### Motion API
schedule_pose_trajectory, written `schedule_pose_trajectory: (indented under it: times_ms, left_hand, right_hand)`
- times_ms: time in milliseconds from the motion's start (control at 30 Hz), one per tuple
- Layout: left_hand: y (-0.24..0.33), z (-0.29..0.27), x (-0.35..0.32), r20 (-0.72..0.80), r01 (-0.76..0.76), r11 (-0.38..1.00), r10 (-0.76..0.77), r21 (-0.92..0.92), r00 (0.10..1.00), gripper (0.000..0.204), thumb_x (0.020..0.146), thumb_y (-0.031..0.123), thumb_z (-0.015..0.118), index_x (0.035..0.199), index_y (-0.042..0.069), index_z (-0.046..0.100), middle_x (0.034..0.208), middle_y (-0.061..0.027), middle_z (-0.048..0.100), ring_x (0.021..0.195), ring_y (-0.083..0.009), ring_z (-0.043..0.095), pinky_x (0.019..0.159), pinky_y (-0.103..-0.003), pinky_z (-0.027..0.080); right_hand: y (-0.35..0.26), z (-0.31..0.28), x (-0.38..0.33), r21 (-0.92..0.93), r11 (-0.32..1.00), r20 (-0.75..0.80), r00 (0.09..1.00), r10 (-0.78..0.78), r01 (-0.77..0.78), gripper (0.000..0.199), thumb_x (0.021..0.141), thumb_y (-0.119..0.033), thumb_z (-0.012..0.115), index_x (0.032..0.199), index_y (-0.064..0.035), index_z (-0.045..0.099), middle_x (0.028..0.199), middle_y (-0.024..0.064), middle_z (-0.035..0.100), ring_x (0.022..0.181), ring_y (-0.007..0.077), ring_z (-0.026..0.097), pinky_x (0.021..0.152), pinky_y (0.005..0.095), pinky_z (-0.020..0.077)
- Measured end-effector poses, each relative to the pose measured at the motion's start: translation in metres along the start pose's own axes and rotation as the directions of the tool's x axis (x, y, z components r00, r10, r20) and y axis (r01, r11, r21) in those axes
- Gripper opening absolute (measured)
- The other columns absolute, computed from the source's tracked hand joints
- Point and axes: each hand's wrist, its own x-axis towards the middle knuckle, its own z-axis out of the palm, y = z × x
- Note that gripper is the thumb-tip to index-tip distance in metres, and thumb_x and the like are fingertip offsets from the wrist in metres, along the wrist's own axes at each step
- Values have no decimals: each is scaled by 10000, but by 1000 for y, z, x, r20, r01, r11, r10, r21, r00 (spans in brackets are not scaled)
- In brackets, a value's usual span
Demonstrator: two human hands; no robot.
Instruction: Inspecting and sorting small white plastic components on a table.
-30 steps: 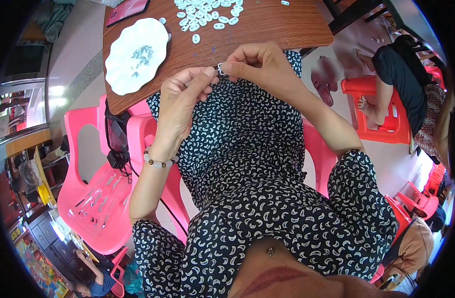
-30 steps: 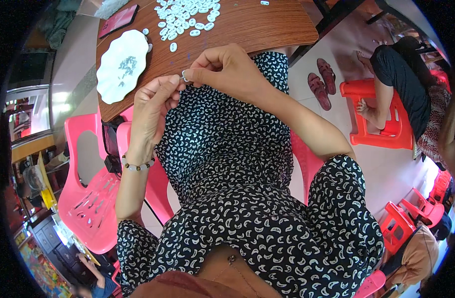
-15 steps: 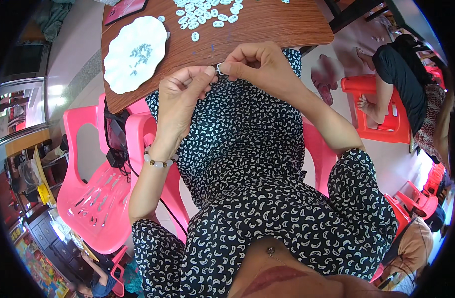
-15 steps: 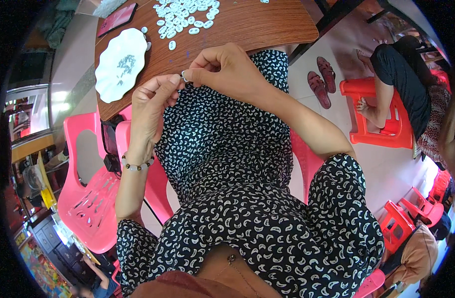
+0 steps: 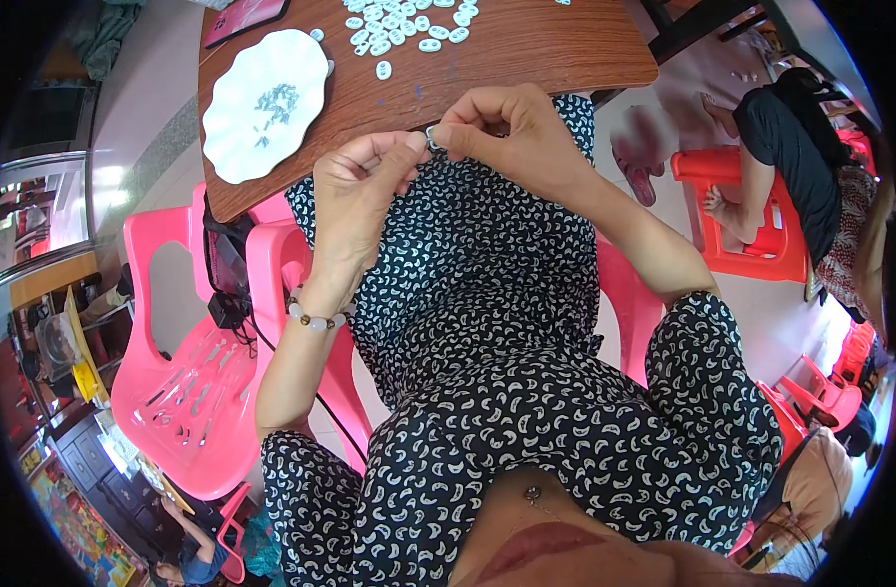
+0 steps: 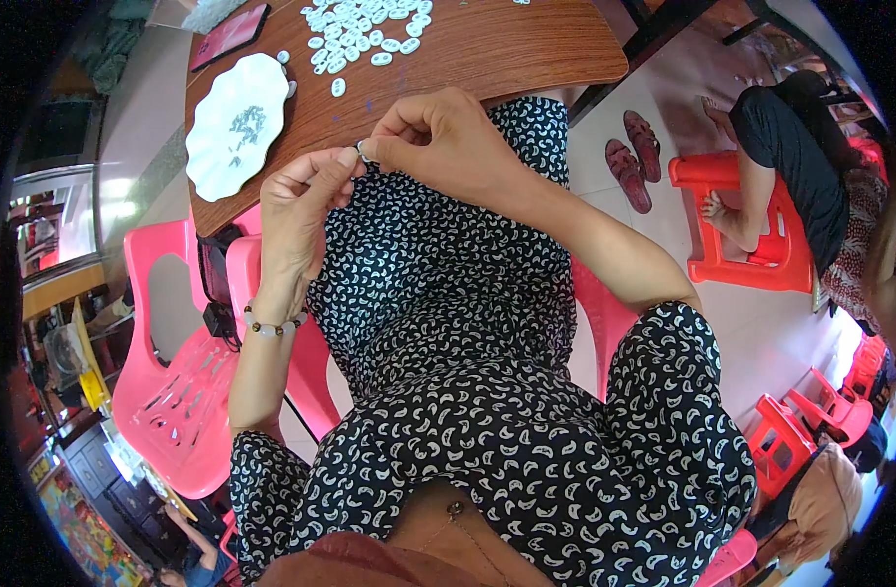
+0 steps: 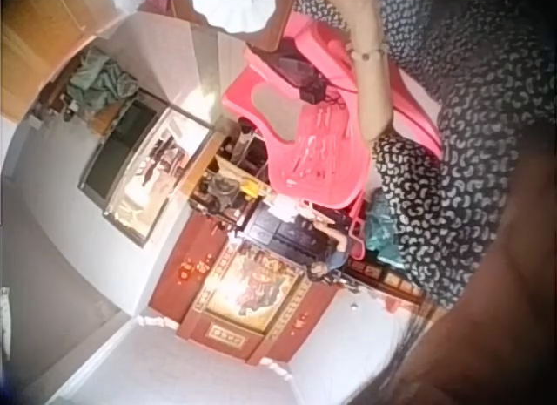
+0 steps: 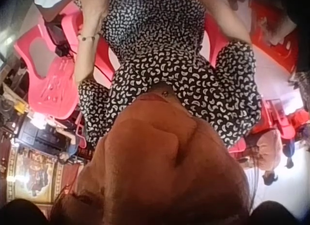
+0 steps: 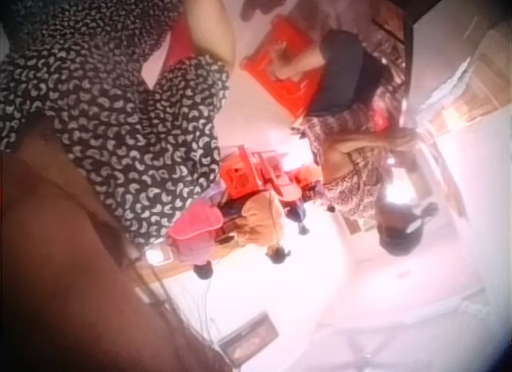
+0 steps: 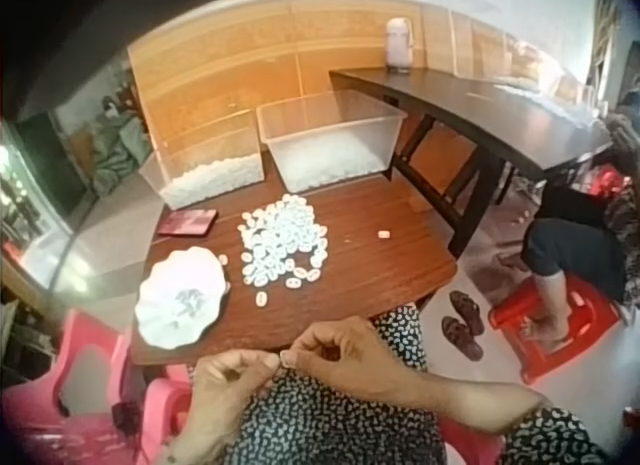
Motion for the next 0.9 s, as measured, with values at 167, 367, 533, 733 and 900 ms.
schedule_pose_trajectory:
  times_ms: [167,367,533,733,900]
  left_hand:
    - [2,1,0,-5,1,999,-1,45,1000,162,856,142,680,911,-10,691,778,-32,683,622,-34,543,573,-169,421]
    - [-1,1,0,-12,32,999,-32,-12,999,165,867,151,668,916,-5,692,800,-37,687,639,-33,543,564,-166,421]
    - [2,-3,-1,-3,78,995,-78,-55,997,207,899,192,627,935,-3,691,827,-44,689,627,-34,527,559,-169,421]
    - [4,-14,1,-27,63,996,-65,-71,998,219,914,191,596,978,-1,680,869,-44,688,633,-31,519,562,-166,417]
    - [12,-16,16,-67,-128,947,154,295,986,179,887,122,594,982,-10,669,855,-16,677,643,-50,528,587,-189,427]
  right_hand:
    - [0,0,0,-8,1000,5,1000,9,-9,192,856,-197,672,843,-6,666,701,3,644,642,29,571,565,172,433]
    - [1,0,1,31,999,21,1000,7,-8,192,857,-199,672,845,-8,666,695,-3,635,628,23,551,553,171,415]
    - [-2,-2,1,62,997,-3,999,40,-40,199,858,-208,676,861,-9,672,707,5,645,648,31,568,576,174,428]
    - [1,-6,3,78,997,-6,1000,29,-28,205,861,-212,676,888,-9,678,722,11,653,668,37,585,592,176,439]
    - [-3,-10,3,80,996,-20,999,37,-36,196,855,-193,671,867,3,670,720,21,658,661,42,587,592,178,444]
